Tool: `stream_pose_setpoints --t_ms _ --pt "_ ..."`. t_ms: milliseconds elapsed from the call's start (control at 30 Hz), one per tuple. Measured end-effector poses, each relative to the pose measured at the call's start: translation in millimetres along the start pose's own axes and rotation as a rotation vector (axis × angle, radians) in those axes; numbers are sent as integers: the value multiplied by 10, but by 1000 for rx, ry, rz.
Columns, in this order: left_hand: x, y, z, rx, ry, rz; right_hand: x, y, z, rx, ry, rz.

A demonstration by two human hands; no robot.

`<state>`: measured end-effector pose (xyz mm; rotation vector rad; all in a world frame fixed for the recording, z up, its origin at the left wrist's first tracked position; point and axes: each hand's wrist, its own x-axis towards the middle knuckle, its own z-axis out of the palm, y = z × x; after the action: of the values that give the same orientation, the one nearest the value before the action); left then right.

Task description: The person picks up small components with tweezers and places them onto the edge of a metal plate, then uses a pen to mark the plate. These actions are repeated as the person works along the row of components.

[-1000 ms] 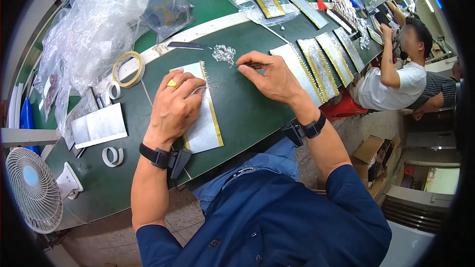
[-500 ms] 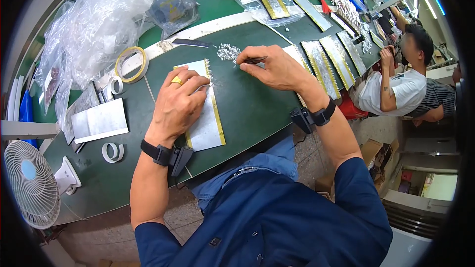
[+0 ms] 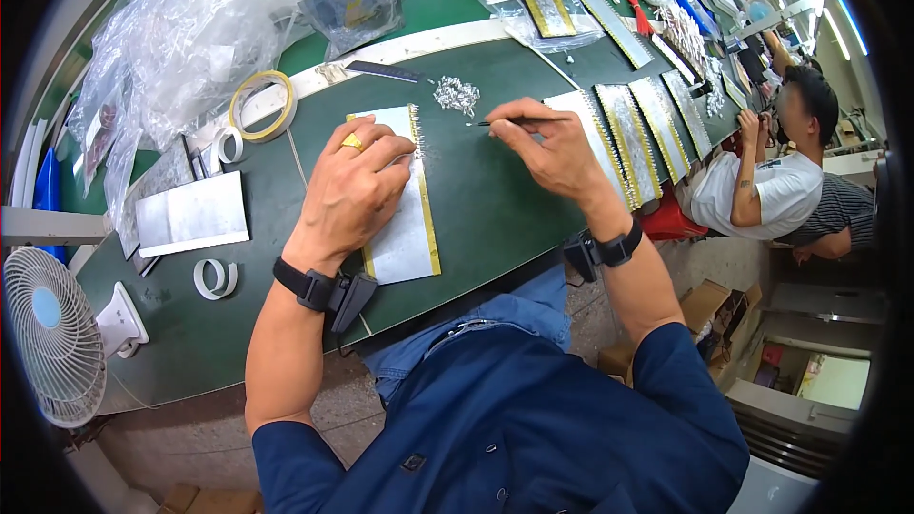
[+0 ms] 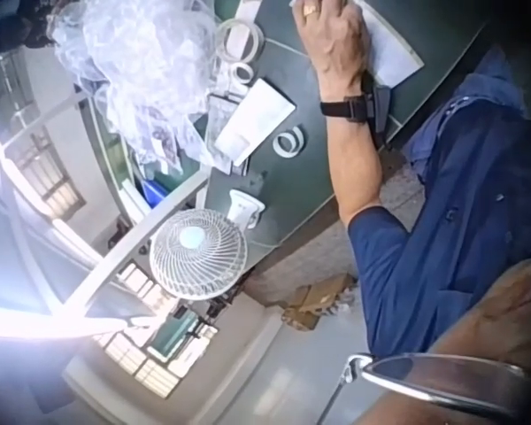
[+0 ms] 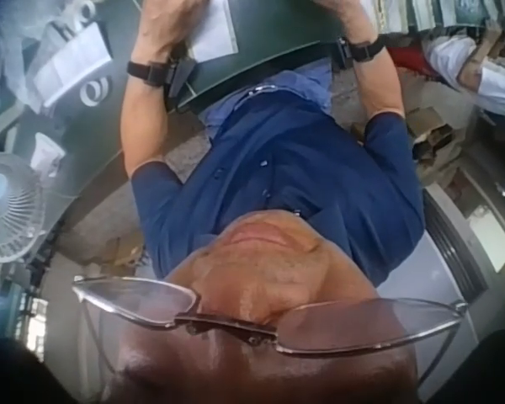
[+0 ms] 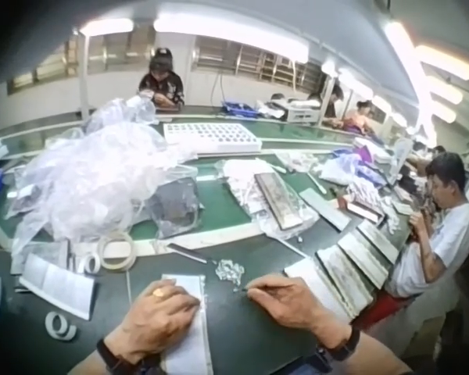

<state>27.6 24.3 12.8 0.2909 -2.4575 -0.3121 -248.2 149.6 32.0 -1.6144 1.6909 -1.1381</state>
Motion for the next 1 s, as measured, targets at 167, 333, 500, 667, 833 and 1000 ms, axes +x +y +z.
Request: stream_pose_setpoints --t_ms 167,333,500,667,833,1000 --pt "11 9 -2 -25 -21 -2 -281 -70 376 -112 152 -243" --pt "10 -9 18 -4 -30 -7 -329 -68 619 -383 88 -600" --pt "32 8 9 14 -16 -6 -373 -91 709 -436 81 -624" --pt "32 11 11 25 -8 0 -387 -108 754 -464 72 -635" --pt "30 23 13 -14 -20 -10 -391 -132 768 -473 79 -631" --pt "50 45 -5 -25 -29 26 -391 -136 769 -472 93 -633"
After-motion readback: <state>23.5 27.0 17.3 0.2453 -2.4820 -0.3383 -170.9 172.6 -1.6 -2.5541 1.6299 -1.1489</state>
